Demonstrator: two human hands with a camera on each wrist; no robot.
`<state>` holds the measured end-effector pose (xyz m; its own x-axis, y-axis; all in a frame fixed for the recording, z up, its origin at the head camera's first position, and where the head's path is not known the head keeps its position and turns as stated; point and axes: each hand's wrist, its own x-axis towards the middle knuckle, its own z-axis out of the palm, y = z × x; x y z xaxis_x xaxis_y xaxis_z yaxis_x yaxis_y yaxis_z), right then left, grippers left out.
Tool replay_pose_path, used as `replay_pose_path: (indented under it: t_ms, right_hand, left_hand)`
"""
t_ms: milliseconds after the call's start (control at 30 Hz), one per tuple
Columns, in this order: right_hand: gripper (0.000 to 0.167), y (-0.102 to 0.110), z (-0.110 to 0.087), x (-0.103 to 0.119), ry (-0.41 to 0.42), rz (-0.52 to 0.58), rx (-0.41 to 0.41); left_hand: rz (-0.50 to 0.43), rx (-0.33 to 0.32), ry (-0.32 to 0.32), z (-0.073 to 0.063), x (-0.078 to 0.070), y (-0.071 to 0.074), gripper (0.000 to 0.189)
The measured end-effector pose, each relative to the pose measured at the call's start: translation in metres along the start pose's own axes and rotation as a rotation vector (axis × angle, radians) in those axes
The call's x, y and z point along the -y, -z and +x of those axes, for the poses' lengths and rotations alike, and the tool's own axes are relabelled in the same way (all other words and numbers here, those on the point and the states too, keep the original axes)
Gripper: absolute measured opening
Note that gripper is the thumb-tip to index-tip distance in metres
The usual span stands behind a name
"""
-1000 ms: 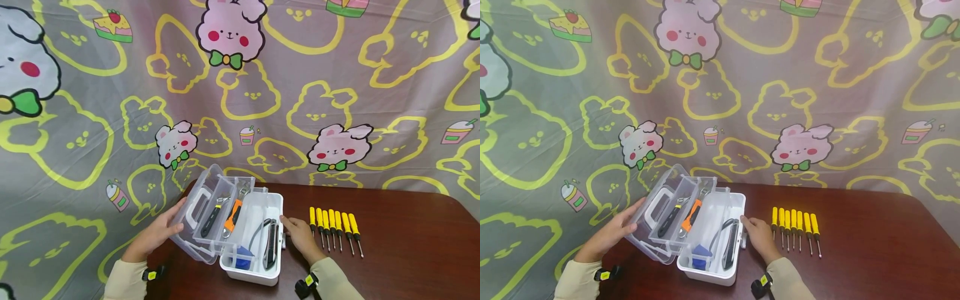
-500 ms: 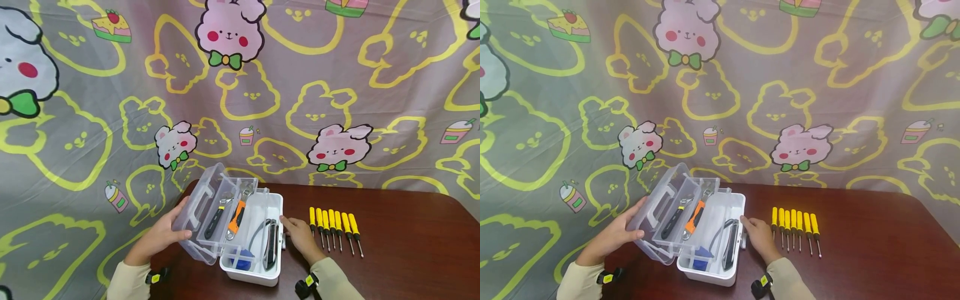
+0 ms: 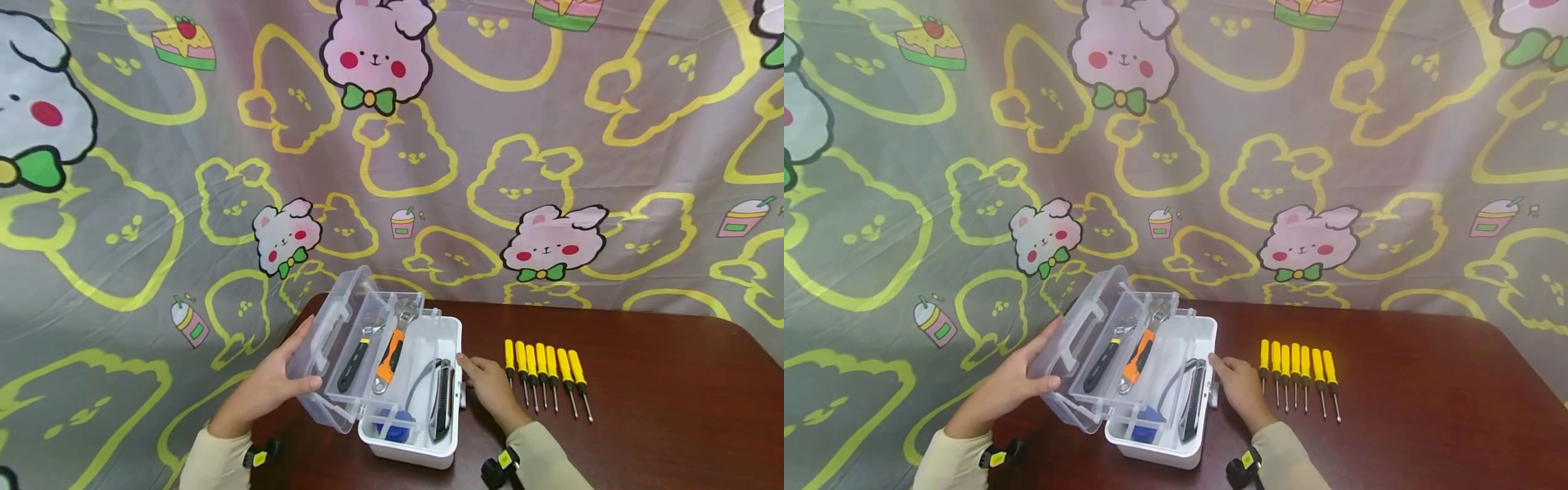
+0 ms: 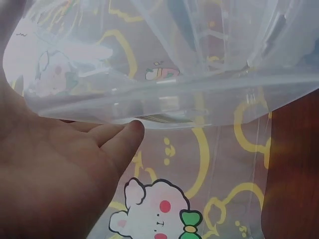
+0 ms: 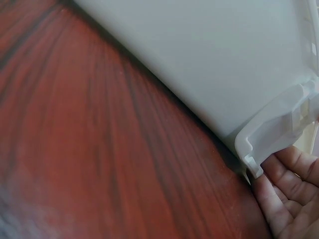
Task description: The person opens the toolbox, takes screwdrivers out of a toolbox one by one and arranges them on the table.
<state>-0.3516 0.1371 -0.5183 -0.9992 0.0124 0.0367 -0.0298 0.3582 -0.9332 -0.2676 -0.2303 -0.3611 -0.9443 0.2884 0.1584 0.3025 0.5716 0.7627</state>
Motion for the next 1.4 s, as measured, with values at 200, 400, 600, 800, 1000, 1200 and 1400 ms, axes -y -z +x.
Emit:
replay_pose_path:
  t_ms: [200,400,600,800,1000,1200,1400]
  right_hand:
    - [0.055,0.000,0.000,0.000,0.000,0.000,0.005]
    - [0.057,0.001,-0.001,0.000,-0.012,0.000,0.012]
    - [0.049,0.001,-0.001,0.001,0.022,0.008,-0.010]
    - [0.047,0.000,0.000,0.001,0.021,0.004,-0.015]
    - [0.047,0.000,-0.001,0.001,0.026,0.002,-0.024]
    - [0.049,0.000,-0.001,0.002,0.005,0.010,-0.008]
    - [0.052,0.000,-0.002,0.002,0.000,0.010,-0.001]
  left_hand:
    - [0.083,-0.023,-0.040,0.003,-0.007,-0.005,0.103]
    - [0.135,-0.051,-0.097,0.004,-0.014,-0.009,0.099]
    - [0.141,-0.066,-0.068,0.005,-0.019,-0.016,0.100]
    - [0.098,-0.079,0.026,0.004,-0.019,-0.020,0.107]
    - [0.090,-0.074,-0.004,0.005,-0.024,-0.024,0.107]
    - [0.095,-0.077,-0.063,0.006,-0.029,-0.028,0.104]
    - [0.126,-0.095,-0.103,0.007,-0.033,-0.033,0.101]
